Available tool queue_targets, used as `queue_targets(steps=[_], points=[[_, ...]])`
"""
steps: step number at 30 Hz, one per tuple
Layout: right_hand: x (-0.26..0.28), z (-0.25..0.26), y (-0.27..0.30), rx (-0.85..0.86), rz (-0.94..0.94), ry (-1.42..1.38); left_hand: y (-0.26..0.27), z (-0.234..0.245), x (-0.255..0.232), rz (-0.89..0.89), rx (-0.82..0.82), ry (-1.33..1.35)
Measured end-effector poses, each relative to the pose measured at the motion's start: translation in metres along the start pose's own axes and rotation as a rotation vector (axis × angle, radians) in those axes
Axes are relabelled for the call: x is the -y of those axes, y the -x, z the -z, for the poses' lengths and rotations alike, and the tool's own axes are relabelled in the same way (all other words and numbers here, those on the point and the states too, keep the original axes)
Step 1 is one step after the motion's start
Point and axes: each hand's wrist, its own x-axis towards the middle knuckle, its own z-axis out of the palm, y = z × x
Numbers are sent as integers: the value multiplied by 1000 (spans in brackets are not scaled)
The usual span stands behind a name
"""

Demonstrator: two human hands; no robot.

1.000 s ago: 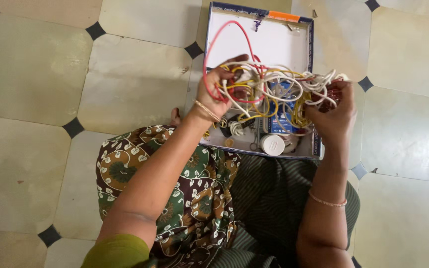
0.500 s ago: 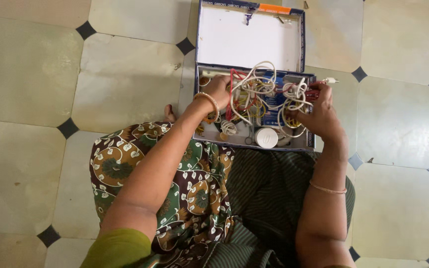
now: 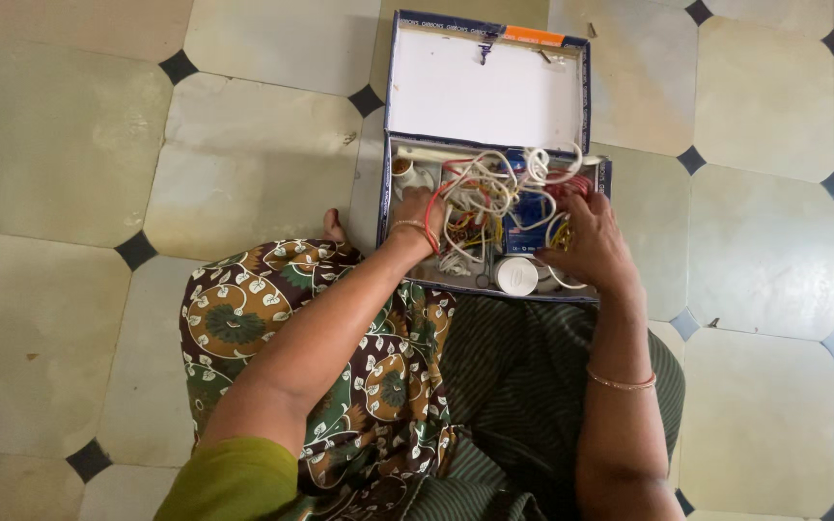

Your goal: The person organizes a collection of electrical components and miscellaneous items by hand, winding colored wires into bundles, placing light bulbs, a mobile phone, and various hardware pieces into a cardboard box, and gathering loose screws and brackets from the floor into a pile.

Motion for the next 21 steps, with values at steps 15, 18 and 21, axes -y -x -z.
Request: queue_targets(steps=[15,18,21], points=[[76,17,13,0,-115,75,-20,71,11,123,-257,820],[76,-11,11,127,-147,127,-24,52,8,84,-338,695],[76,-22,14,14,-3,217,-26,35,5,122,-138,546]])
